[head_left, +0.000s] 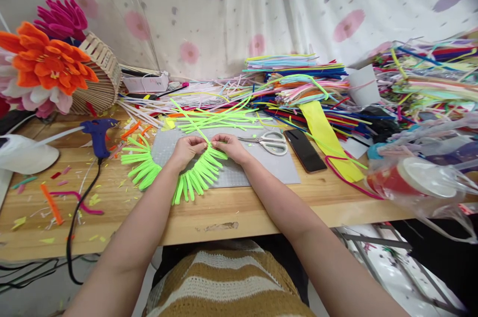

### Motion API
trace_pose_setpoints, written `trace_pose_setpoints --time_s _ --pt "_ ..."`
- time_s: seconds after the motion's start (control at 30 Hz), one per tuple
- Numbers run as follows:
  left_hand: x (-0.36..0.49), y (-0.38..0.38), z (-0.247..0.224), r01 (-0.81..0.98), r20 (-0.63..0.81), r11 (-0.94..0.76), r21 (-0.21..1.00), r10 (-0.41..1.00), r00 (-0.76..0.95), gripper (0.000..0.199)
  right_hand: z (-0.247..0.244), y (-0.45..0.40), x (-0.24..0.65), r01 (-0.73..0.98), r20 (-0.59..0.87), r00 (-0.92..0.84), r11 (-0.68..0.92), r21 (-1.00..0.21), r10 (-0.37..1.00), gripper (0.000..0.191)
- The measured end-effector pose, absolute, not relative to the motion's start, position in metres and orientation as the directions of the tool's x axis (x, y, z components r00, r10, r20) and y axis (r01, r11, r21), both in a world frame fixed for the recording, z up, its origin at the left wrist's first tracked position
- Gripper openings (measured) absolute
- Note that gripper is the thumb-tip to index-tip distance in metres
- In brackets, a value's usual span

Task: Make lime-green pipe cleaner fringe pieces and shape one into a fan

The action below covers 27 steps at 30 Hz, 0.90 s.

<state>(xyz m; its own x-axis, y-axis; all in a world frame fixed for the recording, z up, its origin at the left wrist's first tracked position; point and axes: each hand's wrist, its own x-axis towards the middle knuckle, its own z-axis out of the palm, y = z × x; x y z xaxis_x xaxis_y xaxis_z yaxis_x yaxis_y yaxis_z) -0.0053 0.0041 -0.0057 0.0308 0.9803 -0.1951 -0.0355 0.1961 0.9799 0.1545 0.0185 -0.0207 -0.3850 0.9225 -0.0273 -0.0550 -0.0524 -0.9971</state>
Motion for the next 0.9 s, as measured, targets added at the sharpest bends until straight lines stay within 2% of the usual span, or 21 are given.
trace_pose_setpoints --time_s 0.43,0.6,0.77,0.9 --pt "-0.0038 -0.0002 -0.0018 0.022 -0.087 0.085 0.996 0.99 0.115 0.028 -0.0152 0.0165 0.1612 -0.089 -0.048 -0.452 -0.098 -0.991 0.891 0.027" --pt "-0.003 -0.0003 -0.0045 0.019 -0.117 0.116 0.993 0.987 0.114 0.031 -0.0145 0.0167 0.1633 -0.064 -0.04 -0.464 -0.078 -0.995 0.885 0.025" --pt "-0.0043 0.0003 -0.0067 -0.058 -0.158 0.164 0.985 0.983 0.097 0.036 -0.0135 0.0154 0.1621 -0.095 -0.033 -0.459 -0.086 -0.992 0.888 0.027" --pt "-0.0057 0.0009 -0.0073 -0.116 -0.185 0.193 0.974 0.98 0.08 0.04 -0.0152 0.0145 0.1576 -0.086 -0.044 -0.397 -0.084 -0.993 0.917 0.029"
